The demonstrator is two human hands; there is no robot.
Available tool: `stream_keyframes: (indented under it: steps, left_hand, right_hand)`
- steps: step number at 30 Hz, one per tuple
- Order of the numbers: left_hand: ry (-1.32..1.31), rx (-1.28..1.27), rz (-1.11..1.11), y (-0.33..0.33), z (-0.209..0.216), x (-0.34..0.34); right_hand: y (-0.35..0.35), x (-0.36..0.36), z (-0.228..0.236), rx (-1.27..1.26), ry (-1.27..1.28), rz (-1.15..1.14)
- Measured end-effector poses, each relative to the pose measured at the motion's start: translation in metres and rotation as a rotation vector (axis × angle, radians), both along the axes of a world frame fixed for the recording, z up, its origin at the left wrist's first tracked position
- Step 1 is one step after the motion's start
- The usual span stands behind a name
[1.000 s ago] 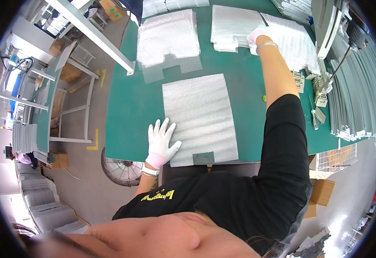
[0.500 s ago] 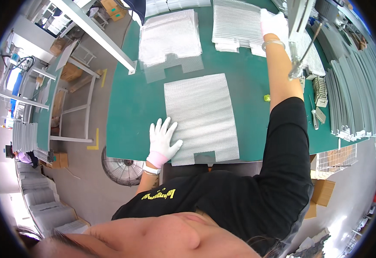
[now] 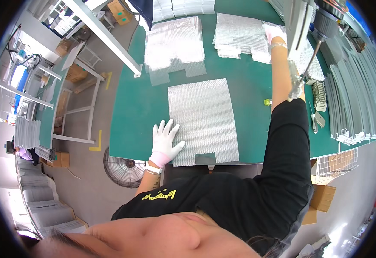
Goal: The person assembles metal frames by placing a mesh sheet onto a green workbench, positioning a metal frame over it, and securing the assembly with a hammer and a power drill. The person repeats this process for multiple units, handling the mesh and frames by hand.
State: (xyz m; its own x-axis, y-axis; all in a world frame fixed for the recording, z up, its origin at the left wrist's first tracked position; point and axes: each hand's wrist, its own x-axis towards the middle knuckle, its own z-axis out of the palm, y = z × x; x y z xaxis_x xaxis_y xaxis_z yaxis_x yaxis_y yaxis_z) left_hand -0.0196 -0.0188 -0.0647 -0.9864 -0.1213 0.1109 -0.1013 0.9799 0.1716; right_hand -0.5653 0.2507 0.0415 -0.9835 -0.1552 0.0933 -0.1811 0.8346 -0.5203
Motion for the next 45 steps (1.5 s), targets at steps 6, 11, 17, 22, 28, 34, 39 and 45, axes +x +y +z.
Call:
stream_keyframes:
  steps: [6,11,17,22,28,34,39,45]
  left_hand:
    - [0.035,0.034,-0.062,0.002,0.0,-0.015]
    - [0.02,0.024,-0.018,0.001,0.0,-0.003]
    - [0.02,0.044,-0.042,0.0,0.001,-0.01]
    - [0.042,0.025,-0.049,-0.001,-0.005,-0.01]
    - [0.04,0.039,-0.035,-0.001,-0.001,-0.01]
    - [0.057,0.056,-0.042,0.0,0.0,-0.008]
    - [0.1,0.105,-0.021,-0.003,-0.007,-0.012]
    - [0.154,0.005,0.041,0.004,0.003,-0.015]
  right_hand:
    - [0.055,-0.077,-0.059,-1.354,-0.481,-0.121]
    - [0.029,-0.021,-0.053,-1.697,-0.336,0.438]
    - [0.044,0.06,-0.01,-0.126,0.74,0.245]
    - [0.034,0.031,-0.02,-0.832,0.196,0.15]
    - [0.02,0.003,-0.036,-1.245,-0.137,0.045]
    - [0.028,0.009,-0.049,-1.47,-0.181,0.158]
    - [0.043,0.054,-0.042,-1.576,-0.183,0.442]
    - [0.023,0.209,-0.03,-1.641,-0.326,0.714]
